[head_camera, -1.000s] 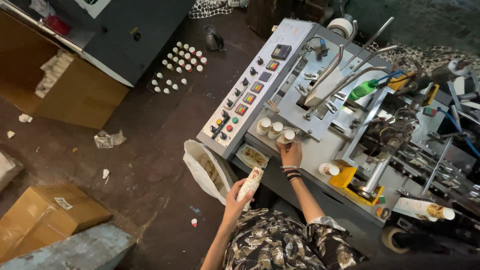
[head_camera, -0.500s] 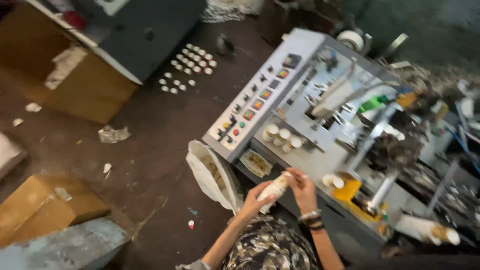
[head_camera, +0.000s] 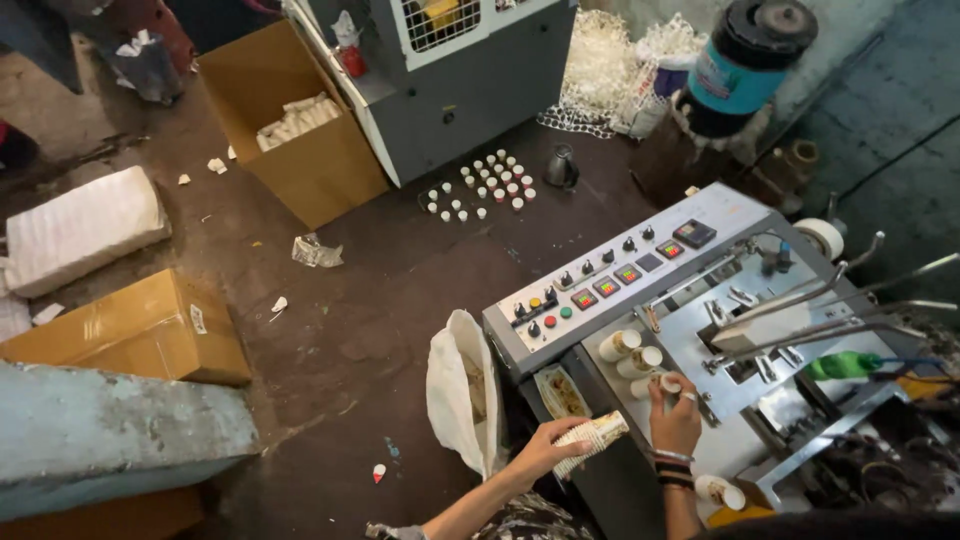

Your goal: The worker is collecting stacks of paper cups from a manufacturing machine and packaging them into plastic bags.

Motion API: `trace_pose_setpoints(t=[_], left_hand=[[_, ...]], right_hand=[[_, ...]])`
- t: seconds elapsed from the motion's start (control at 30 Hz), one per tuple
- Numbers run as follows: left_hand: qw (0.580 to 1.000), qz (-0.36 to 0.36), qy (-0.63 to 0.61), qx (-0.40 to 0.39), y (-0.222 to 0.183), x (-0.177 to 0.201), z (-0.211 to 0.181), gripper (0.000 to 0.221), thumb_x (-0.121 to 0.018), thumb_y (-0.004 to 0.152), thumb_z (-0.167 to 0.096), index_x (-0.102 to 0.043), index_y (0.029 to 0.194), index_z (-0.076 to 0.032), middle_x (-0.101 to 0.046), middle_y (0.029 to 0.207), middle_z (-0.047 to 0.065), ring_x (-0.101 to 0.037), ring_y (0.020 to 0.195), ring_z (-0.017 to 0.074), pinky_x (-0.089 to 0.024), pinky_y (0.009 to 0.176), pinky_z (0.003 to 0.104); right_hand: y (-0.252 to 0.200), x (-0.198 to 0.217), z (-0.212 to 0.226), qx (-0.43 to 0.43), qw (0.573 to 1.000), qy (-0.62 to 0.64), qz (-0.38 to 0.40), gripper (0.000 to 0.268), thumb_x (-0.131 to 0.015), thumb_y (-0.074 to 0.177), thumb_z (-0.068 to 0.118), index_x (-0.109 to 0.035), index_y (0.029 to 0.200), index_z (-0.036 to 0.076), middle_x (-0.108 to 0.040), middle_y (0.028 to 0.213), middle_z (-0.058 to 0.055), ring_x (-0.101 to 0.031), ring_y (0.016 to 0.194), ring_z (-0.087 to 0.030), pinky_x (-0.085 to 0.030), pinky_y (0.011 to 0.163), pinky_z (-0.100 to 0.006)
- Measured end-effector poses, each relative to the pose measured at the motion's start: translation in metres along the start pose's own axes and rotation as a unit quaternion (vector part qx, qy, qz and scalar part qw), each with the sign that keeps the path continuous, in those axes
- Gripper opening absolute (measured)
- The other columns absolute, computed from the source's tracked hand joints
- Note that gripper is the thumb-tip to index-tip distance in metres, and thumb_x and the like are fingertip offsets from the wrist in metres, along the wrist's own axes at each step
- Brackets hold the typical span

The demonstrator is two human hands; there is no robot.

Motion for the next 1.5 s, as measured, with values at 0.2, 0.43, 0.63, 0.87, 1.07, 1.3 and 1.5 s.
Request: trace_pose_setpoints(t=[0.2,0.43,0.63,0.87,1.07,1.3,1.5], left_hand=[[0.999,-0.015,-0.031,-0.01,-0.006,0.008,0.002,0.06,-0.072,0.093,-0.035,-0.058,0.145,-0.008,-0.07,0.103,0.002,-0.067,0.079,0.0087,-0.053,0.059,0.026],[0.991,0.035,-0.118,0.049,0.04,0.006,0.081,0.055,-0.059,0.108,-0.051,-0.067,0.129,-0.001,-0.071,0.102,0.012,-0.067,0.078,0.017,-0.055,0.06,0.03],[0.925,0.105,-0.319,0.178,0.039,-0.039,0.055,0.054,-0.046,0.102,-0.054,-0.065,0.122,-0.008,-0.073,0.119,0.011,-0.07,0.111,0.0237,-0.055,0.1,0.041],[0.95,0.166,-0.163,0.207,0.041,-0.03,0.132,0.066,-0.046,0.111,-0.062,-0.058,0.131,0.0,-0.065,0.115,0.014,-0.062,0.109,0.0267,-0.051,0.099,0.042],[0.968,0.165,-0.044,0.182,0.026,-0.05,0.057,0.061,-0.047,0.101,-0.048,-0.051,0.142,-0.004,-0.069,0.127,0.013,-0.066,0.118,0.0232,-0.052,0.1,0.039],[0.972,0.138,-0.011,0.19,0.035,-0.053,0.061,0.053,-0.046,0.103,-0.04,-0.053,0.139,-0.002,-0.07,0.124,0.015,-0.068,0.112,0.0229,-0.054,0.094,0.037],[0.974,0.132,-0.035,0.182,0.038,-0.051,0.078,0.054,-0.05,0.103,-0.04,-0.053,0.141,-0.002,-0.07,0.123,0.015,-0.069,0.11,0.0222,-0.055,0.089,0.036]], right_hand=[[-0.031,0.019,0.005,0.118,0.988,-0.004,-0.096,0.039,-0.076,0.092,0.023,-0.061,0.124,0.008,-0.064,0.13,-0.014,-0.061,0.119,-0.032,-0.052,0.099,-0.042],[-0.124,-0.025,-0.002,-0.136,0.848,0.496,0.127,0.055,-0.068,0.095,0.012,-0.049,0.144,-0.002,-0.067,0.12,-0.019,-0.065,0.106,-0.024,-0.053,0.091,-0.034],[-0.125,0.036,0.084,-0.046,0.97,0.235,0.034,0.076,-0.08,0.08,0.021,-0.044,0.143,-0.001,-0.068,0.125,-0.017,-0.067,0.111,-0.028,-0.052,0.094,-0.037],[-0.137,0.071,0.058,-0.024,0.982,0.186,-0.015,0.042,-0.079,0.087,0.022,-0.064,0.12,0.001,-0.074,0.115,-0.017,-0.071,0.107,-0.032,-0.055,0.093,-0.041],[-0.132,0.125,-0.027,-0.133,0.958,0.055,-0.247,0.051,-0.082,0.087,0.027,-0.063,0.125,-0.001,-0.071,0.12,-0.016,-0.069,0.11,-0.029,-0.052,0.097,-0.039],[-0.148,0.046,-0.176,-0.261,0.941,-0.008,-0.214,0.047,-0.086,0.088,0.035,-0.065,0.112,0.0,-0.073,0.111,-0.018,-0.071,0.106,-0.032,-0.054,0.094,-0.041],[-0.15,0.039,-0.132,-0.233,0.949,0.074,-0.198,0.05,-0.083,0.085,0.03,-0.063,0.117,-0.004,-0.073,0.11,-0.018,-0.071,0.102,-0.03,-0.054,0.091,-0.041]])
Point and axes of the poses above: each hand's wrist, its own y-axis towards the middle knuckle, its own x-axis out of the back of the hand, z = x × y, the point moved 7 cm from there along y, towards the middle knuckle
